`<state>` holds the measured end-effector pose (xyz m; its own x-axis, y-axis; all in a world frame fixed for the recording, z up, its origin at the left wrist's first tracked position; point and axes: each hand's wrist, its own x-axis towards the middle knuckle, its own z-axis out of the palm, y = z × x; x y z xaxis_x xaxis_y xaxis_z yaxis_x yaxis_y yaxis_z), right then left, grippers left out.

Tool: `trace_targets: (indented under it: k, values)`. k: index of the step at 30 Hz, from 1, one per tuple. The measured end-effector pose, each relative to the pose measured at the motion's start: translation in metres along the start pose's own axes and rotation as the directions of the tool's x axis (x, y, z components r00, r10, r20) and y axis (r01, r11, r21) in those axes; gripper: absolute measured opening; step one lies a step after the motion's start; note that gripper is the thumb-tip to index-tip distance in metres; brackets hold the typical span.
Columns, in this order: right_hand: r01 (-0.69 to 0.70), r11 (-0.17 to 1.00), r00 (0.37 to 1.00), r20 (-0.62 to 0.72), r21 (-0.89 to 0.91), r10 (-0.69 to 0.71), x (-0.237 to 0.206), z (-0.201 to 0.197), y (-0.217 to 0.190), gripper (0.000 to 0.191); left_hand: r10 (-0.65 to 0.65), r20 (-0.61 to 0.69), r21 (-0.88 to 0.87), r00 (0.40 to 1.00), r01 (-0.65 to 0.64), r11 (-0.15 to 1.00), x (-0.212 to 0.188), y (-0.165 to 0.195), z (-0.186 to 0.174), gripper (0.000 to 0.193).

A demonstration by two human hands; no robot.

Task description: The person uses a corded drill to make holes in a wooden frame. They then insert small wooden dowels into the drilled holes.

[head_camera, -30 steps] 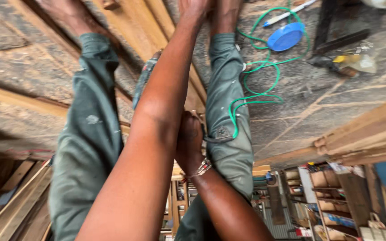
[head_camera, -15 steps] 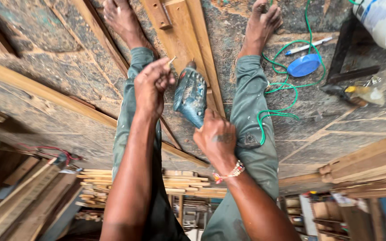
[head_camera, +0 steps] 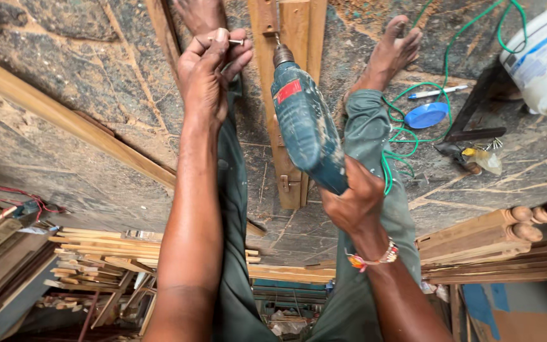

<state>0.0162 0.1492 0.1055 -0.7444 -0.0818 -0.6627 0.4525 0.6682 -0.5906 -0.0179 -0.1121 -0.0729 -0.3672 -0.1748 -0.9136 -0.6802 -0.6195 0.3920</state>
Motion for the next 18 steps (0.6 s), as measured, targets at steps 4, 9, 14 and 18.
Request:
trace_targets:
  k: [4,9,14,18]
  values:
    - [0.077,0.995,0.995,0.053,0.061,-0.081,0.001,-0.005,-0.005,0.030,0.006,-0.125,0.021,0.992,-0.003,1.000,0.009,-0.001,-0.010,0.024]
    - [0.089,0.990,0.988,0.114,0.108,-0.102,-0.002,-0.008,-0.012,0.031,-0.042,-0.228,-0.057,0.973,0.030,0.998,0.016,0.001,-0.023,0.031]
    - [0.107,0.983,0.988,0.091,0.148,-0.121,-0.003,-0.008,-0.016,0.039,-0.150,-0.208,-0.128,0.966,0.125,0.984,0.017,0.008,-0.025,0.036]
    - [0.121,0.984,0.987,0.085,0.129,-0.133,-0.004,-0.007,-0.015,0.037,-0.183,-0.202,-0.111,0.962,0.163,0.980,0.015,0.012,-0.023,0.039]
